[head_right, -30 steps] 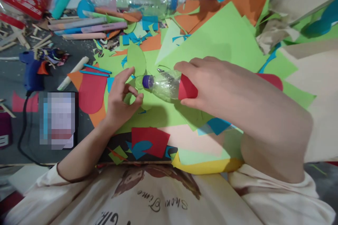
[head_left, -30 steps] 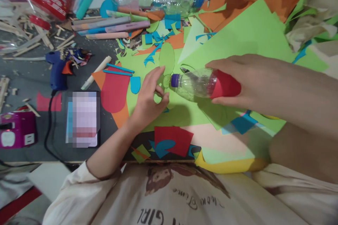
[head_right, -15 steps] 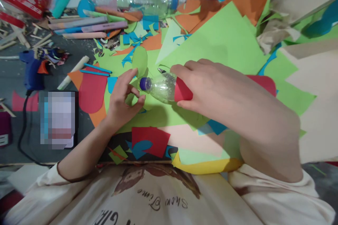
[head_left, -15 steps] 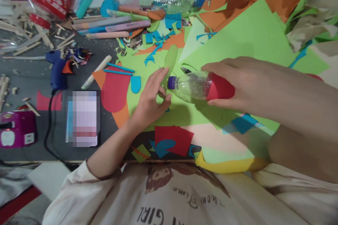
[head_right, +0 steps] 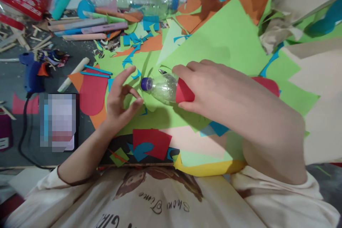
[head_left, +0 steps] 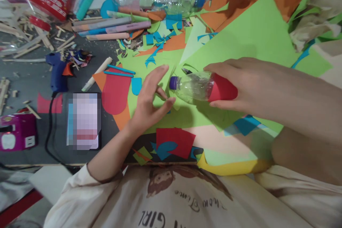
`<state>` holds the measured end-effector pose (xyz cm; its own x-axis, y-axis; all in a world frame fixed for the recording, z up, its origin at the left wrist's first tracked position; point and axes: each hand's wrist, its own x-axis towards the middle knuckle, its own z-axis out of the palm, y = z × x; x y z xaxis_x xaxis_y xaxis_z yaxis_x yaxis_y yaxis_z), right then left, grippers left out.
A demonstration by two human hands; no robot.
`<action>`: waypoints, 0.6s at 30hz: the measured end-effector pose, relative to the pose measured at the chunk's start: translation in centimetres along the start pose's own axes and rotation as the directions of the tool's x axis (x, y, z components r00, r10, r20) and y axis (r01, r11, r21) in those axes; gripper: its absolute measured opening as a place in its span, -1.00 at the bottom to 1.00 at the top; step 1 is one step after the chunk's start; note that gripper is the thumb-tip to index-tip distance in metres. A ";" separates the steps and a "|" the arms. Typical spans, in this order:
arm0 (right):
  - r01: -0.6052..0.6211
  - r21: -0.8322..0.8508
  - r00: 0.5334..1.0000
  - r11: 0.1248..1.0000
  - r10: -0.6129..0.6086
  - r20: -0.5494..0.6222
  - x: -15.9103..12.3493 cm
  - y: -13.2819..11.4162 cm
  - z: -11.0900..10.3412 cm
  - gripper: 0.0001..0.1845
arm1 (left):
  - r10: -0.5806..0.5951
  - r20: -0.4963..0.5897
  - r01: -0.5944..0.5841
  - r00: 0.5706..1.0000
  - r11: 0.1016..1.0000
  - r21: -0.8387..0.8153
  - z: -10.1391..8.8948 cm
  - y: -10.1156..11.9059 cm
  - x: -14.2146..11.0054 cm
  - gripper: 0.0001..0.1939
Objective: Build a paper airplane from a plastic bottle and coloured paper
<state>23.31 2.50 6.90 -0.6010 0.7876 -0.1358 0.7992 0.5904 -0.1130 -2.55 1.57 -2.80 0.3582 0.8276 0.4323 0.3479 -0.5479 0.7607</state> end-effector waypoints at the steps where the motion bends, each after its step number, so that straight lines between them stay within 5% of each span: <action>1: -0.003 0.002 1.000 1.000 0.003 -0.003 0.0 0.1 0.0 -0.41 | -0.032 -0.027 0.030 0.999 0.998 -0.046 -0.1 0.1 0.0 -0.43; 4: -0.030 -0.016 0.999 0.999 0.030 -0.039 -0.1 0.1 0.0 -0.33 | -0.126 -0.017 0.122 0.992 0.979 -0.166 -0.1 0.2 -0.1 -0.49; 11: -0.047 -0.065 0.998 0.997 0.045 -0.041 -0.1 -0.6 -0.7 -0.32 | -0.153 0.214 0.225 0.965 0.902 -0.368 0.6 0.1 -0.9 -0.43; 18: -0.029 -0.124 0.997 0.992 0.020 -0.068 0.1 -0.5 -0.6 -0.40 | -0.191 0.147 0.219 0.971 0.952 -0.212 0.8 0.2 -0.9 -0.36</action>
<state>22.84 2.34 7.52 -0.5828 0.8095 -0.0711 0.8109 0.5850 0.0135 -2.14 0.61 -3.40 0.4085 0.8898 0.2033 0.2264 -0.3145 0.9219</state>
